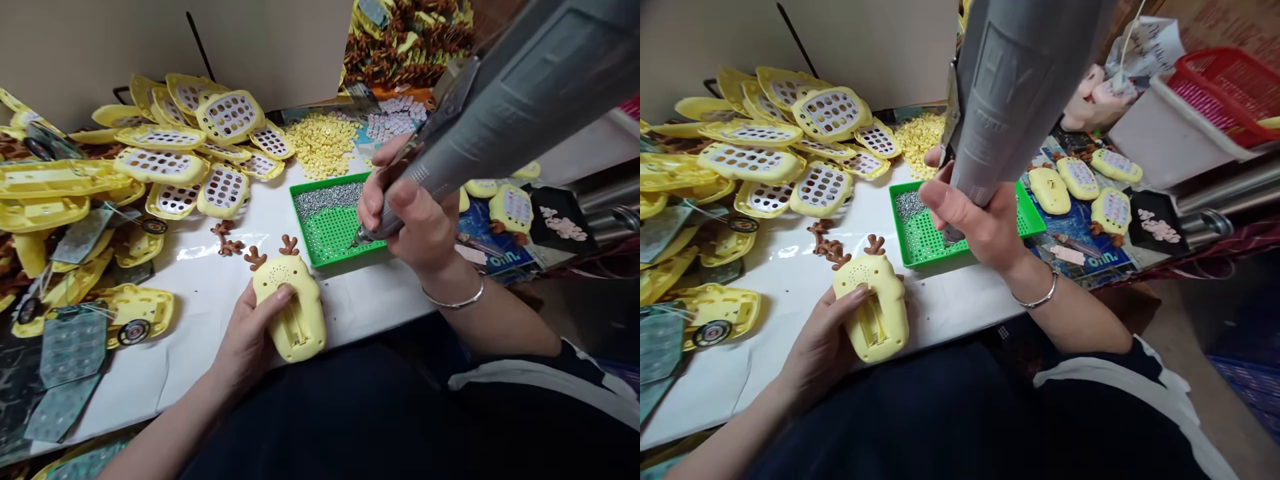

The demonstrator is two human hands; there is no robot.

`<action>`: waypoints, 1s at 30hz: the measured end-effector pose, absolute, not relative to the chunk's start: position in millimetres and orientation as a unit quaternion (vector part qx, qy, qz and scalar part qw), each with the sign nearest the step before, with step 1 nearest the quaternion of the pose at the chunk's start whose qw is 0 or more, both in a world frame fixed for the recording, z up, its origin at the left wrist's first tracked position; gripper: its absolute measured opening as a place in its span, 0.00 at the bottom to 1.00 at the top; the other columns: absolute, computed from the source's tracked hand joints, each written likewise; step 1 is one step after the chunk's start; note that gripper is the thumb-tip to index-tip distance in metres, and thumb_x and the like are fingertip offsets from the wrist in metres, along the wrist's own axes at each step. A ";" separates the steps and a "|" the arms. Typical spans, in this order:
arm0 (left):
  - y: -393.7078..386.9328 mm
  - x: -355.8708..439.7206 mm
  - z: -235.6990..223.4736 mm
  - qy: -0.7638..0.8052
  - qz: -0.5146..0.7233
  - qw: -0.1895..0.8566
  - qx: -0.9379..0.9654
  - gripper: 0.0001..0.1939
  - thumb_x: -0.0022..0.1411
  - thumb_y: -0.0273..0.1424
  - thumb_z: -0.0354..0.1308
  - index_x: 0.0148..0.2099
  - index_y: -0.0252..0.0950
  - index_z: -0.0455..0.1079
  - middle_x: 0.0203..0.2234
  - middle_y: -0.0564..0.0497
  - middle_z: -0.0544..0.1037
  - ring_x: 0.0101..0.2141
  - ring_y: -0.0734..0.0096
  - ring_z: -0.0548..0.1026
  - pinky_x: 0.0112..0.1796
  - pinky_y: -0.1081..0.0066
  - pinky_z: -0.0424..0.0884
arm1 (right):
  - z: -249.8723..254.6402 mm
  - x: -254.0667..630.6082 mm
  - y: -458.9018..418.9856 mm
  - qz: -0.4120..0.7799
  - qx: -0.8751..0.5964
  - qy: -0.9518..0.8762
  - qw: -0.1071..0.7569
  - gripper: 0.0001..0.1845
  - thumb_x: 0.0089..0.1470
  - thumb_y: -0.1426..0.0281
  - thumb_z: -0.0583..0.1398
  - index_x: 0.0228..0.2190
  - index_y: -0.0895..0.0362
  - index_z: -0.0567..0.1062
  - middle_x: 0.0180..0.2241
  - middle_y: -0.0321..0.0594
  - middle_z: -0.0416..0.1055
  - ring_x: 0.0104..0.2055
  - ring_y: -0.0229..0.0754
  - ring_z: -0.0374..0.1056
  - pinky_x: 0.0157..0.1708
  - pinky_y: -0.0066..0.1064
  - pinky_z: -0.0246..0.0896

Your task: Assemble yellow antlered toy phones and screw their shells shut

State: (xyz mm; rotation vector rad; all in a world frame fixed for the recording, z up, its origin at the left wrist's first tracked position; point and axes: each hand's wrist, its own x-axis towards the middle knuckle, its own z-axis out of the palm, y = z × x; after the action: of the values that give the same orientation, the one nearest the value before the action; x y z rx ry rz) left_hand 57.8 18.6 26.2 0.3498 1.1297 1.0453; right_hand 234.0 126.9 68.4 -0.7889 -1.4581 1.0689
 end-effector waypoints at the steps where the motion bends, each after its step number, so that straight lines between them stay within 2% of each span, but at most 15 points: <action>1: 18.6 57.9 25.5 0.508 0.467 0.706 0.157 0.27 0.49 0.37 0.70 0.51 0.36 0.69 0.32 0.48 0.82 0.28 0.63 0.80 0.28 0.68 0.77 | 64.9 234.2 126.8 0.450 -0.341 -0.614 0.551 0.25 0.42 0.48 0.66 0.35 0.49 0.66 0.20 0.29 0.60 0.17 0.36 0.57 0.18 0.33 0.54; 7: 20.1 59.2 24.4 0.522 0.450 0.706 0.164 0.24 0.50 0.37 0.70 0.48 0.36 0.69 0.31 0.48 0.81 0.28 0.62 0.80 0.27 0.68 0.77 | 54.3 232.7 130.3 0.443 -0.349 -0.607 0.560 0.25 0.42 0.48 0.66 0.34 0.48 0.65 0.19 0.29 0.61 0.16 0.35 0.54 0.16 0.32 0.51; 11: 19.0 60.4 26.0 0.528 0.454 0.697 0.169 0.23 0.49 0.38 0.70 0.46 0.38 0.68 0.30 0.50 0.81 0.31 0.59 0.81 0.30 0.67 0.78 | 50.8 232.7 130.3 0.400 -0.394 -0.645 0.519 0.30 0.44 0.38 0.59 0.35 0.49 0.63 0.21 0.32 0.63 0.18 0.37 0.57 0.18 0.33 0.52; 13: 18.3 60.8 26.4 0.531 0.458 0.691 0.175 0.22 0.51 0.37 0.69 0.47 0.39 0.68 0.32 0.50 0.81 0.33 0.58 0.81 0.32 0.66 0.78 | 47.8 233.2 130.7 0.377 -0.402 -0.668 0.500 0.31 0.47 0.37 0.55 0.38 0.48 0.63 0.23 0.34 0.64 0.20 0.39 0.60 0.18 0.34 0.52; 15: 18.1 60.6 25.6 0.526 0.461 0.690 0.187 0.21 0.51 0.37 0.68 0.46 0.39 0.68 0.33 0.50 0.81 0.34 0.58 0.81 0.33 0.65 0.78 | 45.2 233.3 132.0 0.376 -0.385 -0.670 0.511 0.29 0.48 0.39 0.56 0.39 0.48 0.62 0.22 0.33 0.63 0.20 0.40 0.60 0.18 0.35 0.52; 18: 18.6 59.7 22.5 0.508 0.473 0.691 0.203 0.21 0.53 0.37 0.67 0.47 0.38 0.68 0.35 0.49 0.81 0.34 0.60 0.81 0.32 0.67 0.78 | 47.9 232.1 133.1 0.412 -0.333 -0.635 0.562 0.25 0.46 0.46 0.63 0.37 0.48 0.64 0.20 0.29 0.60 0.17 0.38 0.56 0.17 0.34 0.52; 22: 19.3 59.4 18.4 0.487 0.492 0.690 0.214 0.21 0.54 0.36 0.66 0.49 0.39 0.68 0.35 0.50 0.81 0.32 0.62 0.80 0.32 0.67 0.78 | 73.7 224.1 123.6 0.427 -0.311 -0.603 0.598 0.22 0.43 0.53 0.68 0.34 0.48 0.66 0.20 0.28 0.58 0.16 0.35 0.54 0.17 0.34 0.54; 25: 19.5 60.2 16.6 0.479 0.499 0.685 0.228 0.20 0.54 0.36 0.66 0.48 0.40 0.68 0.34 0.52 0.80 0.33 0.63 0.80 0.34 0.67 0.78 | 101.5 211.8 106.2 0.426 -0.275 -0.588 0.629 0.21 0.46 0.51 0.66 0.32 0.50 0.67 0.19 0.28 0.59 0.16 0.35 0.55 0.16 0.35 0.53; 28: 19.4 60.7 15.6 0.470 0.503 0.684 0.242 0.20 0.55 0.36 0.65 0.48 0.40 0.68 0.34 0.53 0.80 0.33 0.63 0.80 0.34 0.67 0.78 | 118.6 198.4 88.8 0.439 -0.264 -0.594 0.620 0.22 0.52 0.47 0.61 0.26 0.50 0.64 0.18 0.27 0.59 0.14 0.34 0.54 0.13 0.33 0.51; 30: 18.9 60.6 14.8 0.464 0.510 0.682 0.243 0.20 0.54 0.36 0.66 0.49 0.39 0.68 0.34 0.53 0.80 0.33 0.64 0.80 0.34 0.68 0.77 | 119.8 192.1 82.4 0.463 -0.249 -0.593 0.610 0.23 0.51 0.46 0.62 0.25 0.50 0.63 0.17 0.27 0.59 0.13 0.33 0.53 0.12 0.33 0.51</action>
State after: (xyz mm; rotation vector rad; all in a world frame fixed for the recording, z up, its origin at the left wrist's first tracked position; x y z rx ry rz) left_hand 60.6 18.9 14.8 0.5453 1.0410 1.1435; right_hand 192.1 82.4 119.8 -0.5750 -1.3693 1.0680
